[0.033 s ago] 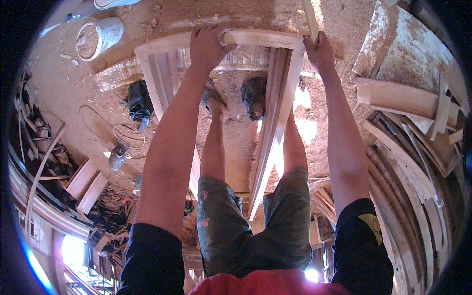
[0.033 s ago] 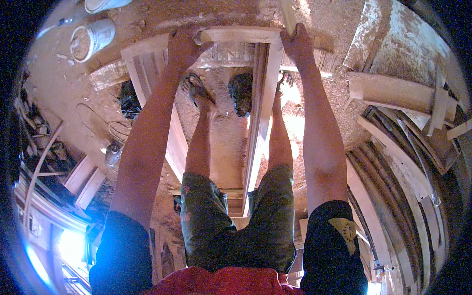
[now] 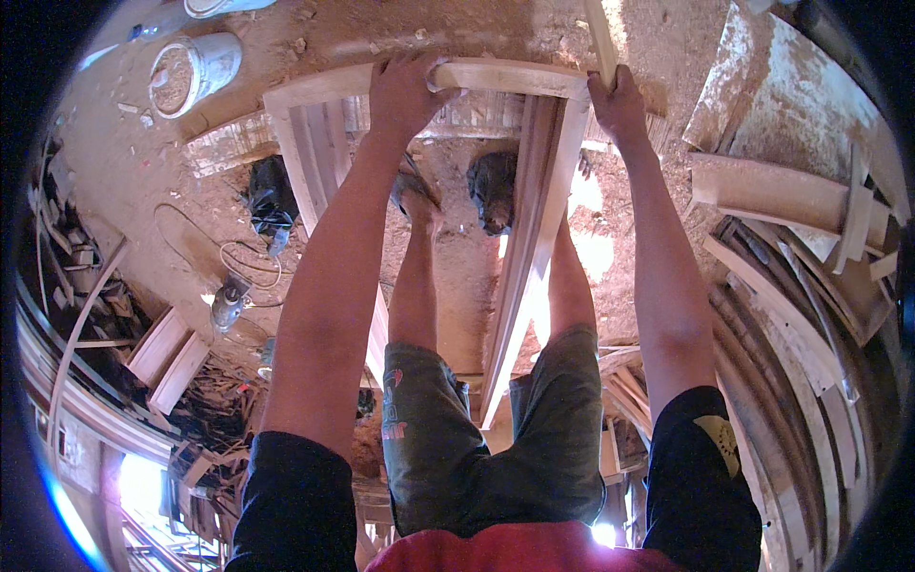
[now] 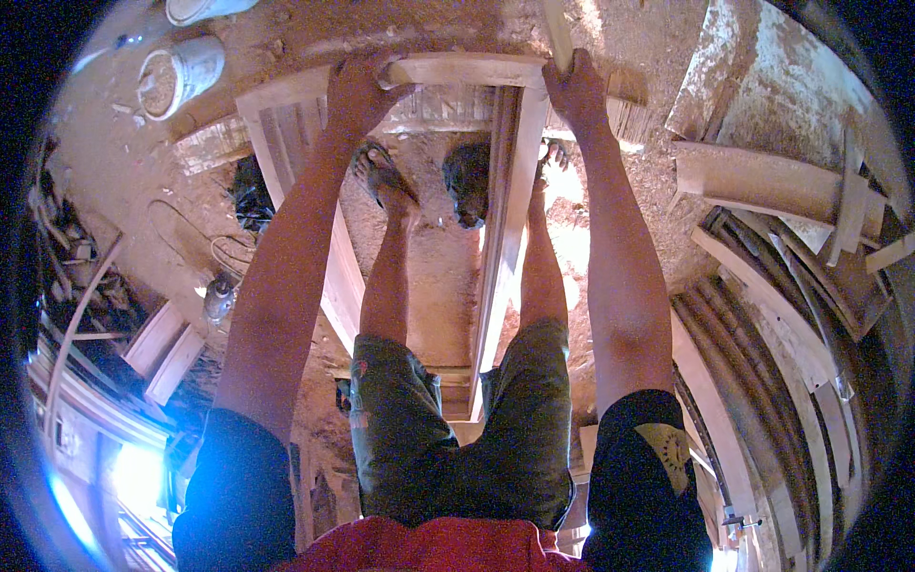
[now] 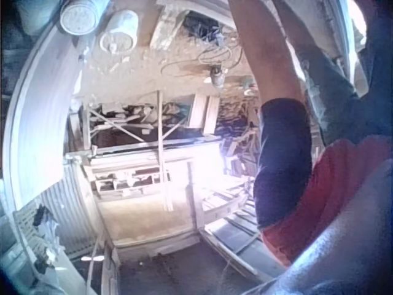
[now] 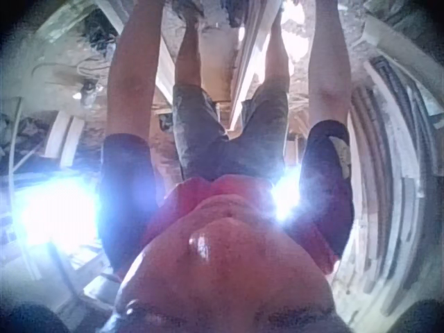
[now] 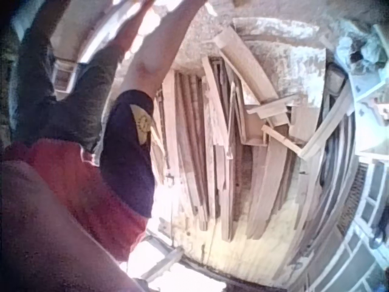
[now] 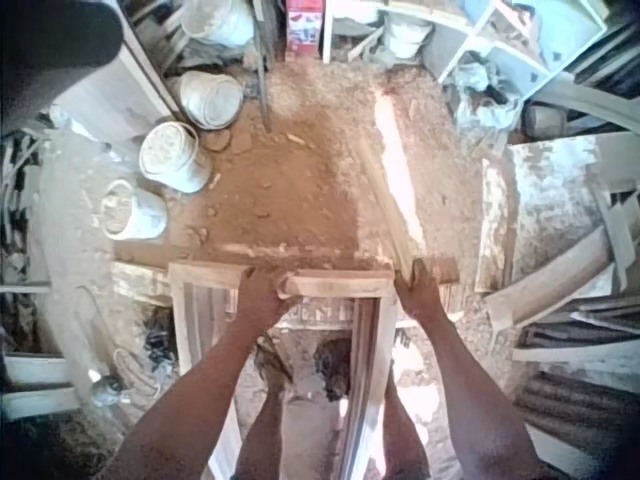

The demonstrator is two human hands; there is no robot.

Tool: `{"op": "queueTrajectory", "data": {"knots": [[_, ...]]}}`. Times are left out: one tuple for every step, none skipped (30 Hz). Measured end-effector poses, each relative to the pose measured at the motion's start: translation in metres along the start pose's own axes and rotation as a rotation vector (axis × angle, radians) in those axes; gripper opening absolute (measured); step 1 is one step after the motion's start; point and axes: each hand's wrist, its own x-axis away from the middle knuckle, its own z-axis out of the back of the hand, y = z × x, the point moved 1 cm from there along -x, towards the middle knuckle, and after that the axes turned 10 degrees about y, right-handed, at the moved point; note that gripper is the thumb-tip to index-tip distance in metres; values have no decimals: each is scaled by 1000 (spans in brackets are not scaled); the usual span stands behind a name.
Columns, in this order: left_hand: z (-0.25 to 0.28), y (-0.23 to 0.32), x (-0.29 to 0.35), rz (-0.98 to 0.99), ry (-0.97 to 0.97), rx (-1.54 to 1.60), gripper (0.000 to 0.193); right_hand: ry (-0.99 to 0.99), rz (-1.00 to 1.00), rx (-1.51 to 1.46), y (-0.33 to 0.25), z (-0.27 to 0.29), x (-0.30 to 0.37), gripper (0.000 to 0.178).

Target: The person assembles a wooden frame by positioning wooden pieces and using a square tool to check for alignment.

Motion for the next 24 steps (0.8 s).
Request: {"op": "queueTrajectory", "data": {"knots": [[2, -1, 1, 12, -12, 11, 59, -21, -11, 0, -3, 2, 0, 39], [5, -1, 2, -19, -18, -6, 62, -43, -19, 0, -6, 4, -2, 39], [8, -1, 3, -48, -22, -25, 66, -65, -24, 0, -12, 7, -3, 38], [10, -2, 5, -78, -27, -42, 70, -27, 29, 37, -13, 9, -2, 35], [17, 5, 12, -56, 32, -16, 72, 57, 144, 52, -14, 13, 2, 35], [26, 13, 28, -32, 94, 9, 75, 141, 261, 66, -15, 19, 7, 35], [38, 22, 45, -12, 160, 33, 78, 231, 379, 78, -19, 24, 13, 35], [46, 25, 67, 76, 116, 57, 77, 145, 384, 165, -26, 25, 20, 39], [52, 22, 96, 177, 72, 76, 77, 55, 441, 106, -44, 26, 27, 42], [55, 21, 125, 270, 58, 106, 75, -21, 448, 108, -60, 27, 37, 44], [57, 21, 154, 361, 44, 142, 72, -95, 453, 116, -75, 28, 47, 45], [61, 18, 185, 408, 49, 184, 70, -147, 490, 103, -93, 28, 55, 45], [64, 14, 217, 454, 57, 226, 68, -197, 528, 91, -112, 28, 62, 44], [63, 11, 253, 557, 13, 220, 68, -249, 566, 81, -128, 28, 66, 44], [62, 10, 290, 659, -32, 218, 68, -265, 641, 90, -137, 21, 68, 45], [63, 15, 322, 786, 7, 288, 69, -278, 711, 101, -139, 8, 71, 45], [67, 20, 350, 912, 47, 359, 70, -292, 781, 111, -142, -4, 74, 46], [74, 25, 374, 1006, 32, 381, 71, -323, 869, 104, -150, -12, 77, 40], [80, 30, 396, 1101, 16, 406, 72, -386, 882, 147, -163, -18, 79, 38], [84, 36, 417, 1141, 14, 405, 72, -450, 893, 190, -177, -25, 82, 37], [86, 41, 438, 1184, 11, 404, 72, -515, 903, 234, -190, -33, 84, 35], [88, 47, 452, 1222, 3, 407, 71, -580, 902, 261, -197, -39, 83, 35], [94, 52, 460, 1269, -16, 441, 70, -644, 899, 288, -203, -46, 79, 35], [99, 57, 467, 1315, -36, 476, 69, -707, 895, 315, -208, -52, 76, 35]]}}
